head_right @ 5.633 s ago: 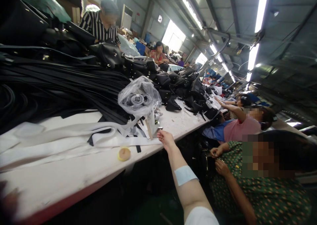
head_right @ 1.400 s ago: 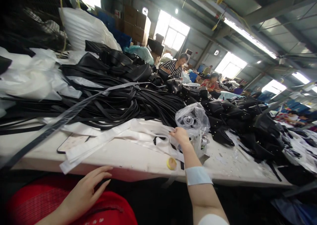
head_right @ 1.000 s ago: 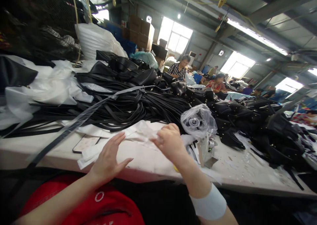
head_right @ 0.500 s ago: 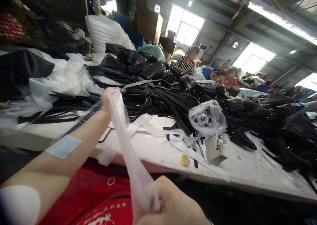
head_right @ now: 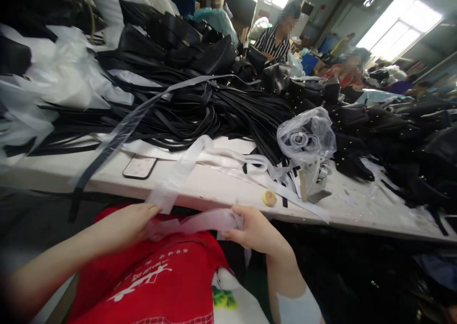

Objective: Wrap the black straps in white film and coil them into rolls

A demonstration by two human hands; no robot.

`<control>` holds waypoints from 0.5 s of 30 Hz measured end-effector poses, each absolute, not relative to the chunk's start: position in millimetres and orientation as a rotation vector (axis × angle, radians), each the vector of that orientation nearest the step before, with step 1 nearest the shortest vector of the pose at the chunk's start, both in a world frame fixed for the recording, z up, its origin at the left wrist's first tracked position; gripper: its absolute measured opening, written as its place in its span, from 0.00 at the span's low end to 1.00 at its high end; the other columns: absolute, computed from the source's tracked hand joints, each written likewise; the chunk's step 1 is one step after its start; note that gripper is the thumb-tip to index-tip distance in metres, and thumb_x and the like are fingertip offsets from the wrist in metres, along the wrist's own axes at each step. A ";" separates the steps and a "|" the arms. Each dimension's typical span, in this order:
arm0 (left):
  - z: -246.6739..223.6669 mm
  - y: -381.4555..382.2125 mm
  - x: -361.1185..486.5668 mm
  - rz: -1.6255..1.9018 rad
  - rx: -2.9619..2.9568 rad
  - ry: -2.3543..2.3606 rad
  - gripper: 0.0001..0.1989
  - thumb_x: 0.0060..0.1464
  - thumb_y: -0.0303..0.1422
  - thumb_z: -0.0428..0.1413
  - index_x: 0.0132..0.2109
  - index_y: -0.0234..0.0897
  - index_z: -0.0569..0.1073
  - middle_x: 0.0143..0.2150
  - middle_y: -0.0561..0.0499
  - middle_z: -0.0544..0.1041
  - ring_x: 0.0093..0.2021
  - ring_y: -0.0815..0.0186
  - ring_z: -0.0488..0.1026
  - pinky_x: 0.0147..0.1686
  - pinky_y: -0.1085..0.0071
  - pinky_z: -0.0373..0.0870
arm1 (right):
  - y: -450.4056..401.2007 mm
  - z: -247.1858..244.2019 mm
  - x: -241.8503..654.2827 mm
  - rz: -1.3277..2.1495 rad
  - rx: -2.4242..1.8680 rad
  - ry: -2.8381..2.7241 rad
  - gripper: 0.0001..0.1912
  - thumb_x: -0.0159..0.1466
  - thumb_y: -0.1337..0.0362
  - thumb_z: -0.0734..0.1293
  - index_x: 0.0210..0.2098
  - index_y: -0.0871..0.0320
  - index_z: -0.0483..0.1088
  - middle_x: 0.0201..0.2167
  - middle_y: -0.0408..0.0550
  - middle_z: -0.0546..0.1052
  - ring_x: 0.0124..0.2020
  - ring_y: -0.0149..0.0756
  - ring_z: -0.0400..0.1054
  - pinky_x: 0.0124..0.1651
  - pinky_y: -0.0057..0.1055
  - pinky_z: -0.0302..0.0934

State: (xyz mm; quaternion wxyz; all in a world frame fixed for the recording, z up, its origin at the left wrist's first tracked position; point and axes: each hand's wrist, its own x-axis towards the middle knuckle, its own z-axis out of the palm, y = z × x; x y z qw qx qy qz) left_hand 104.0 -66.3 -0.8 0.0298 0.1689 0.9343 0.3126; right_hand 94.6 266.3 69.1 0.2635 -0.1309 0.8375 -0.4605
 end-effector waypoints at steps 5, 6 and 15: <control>30.4 -6.7 96.5 1.177 0.909 2.609 0.39 0.46 0.39 0.64 0.64 0.41 0.62 0.63 0.44 0.68 0.61 0.53 0.66 0.61 0.58 0.63 | 212.8 64.6 84.5 -0.964 -0.679 2.279 0.07 0.54 0.63 0.72 0.29 0.60 0.71 0.23 0.38 0.70 0.25 0.28 0.60 0.28 0.24 0.52; 30.5 0.6 93.6 1.187 0.943 2.537 0.35 0.45 0.38 0.64 0.61 0.40 0.66 0.60 0.45 0.72 0.59 0.52 0.68 0.59 0.58 0.65 | 207.0 61.9 83.8 -0.968 -0.697 2.265 0.06 0.54 0.64 0.71 0.30 0.60 0.72 0.23 0.39 0.71 0.24 0.28 0.60 0.28 0.24 0.53; -24.6 -37.4 68.7 1.106 0.530 2.243 0.06 0.48 0.30 0.55 0.26 0.34 0.72 0.22 0.56 0.74 0.23 0.69 0.65 0.23 0.75 0.55 | 289.6 12.0 78.4 -1.093 -0.190 1.796 0.24 0.49 0.54 0.76 0.40 0.62 0.73 0.25 0.40 0.74 0.21 0.27 0.63 0.24 0.23 0.57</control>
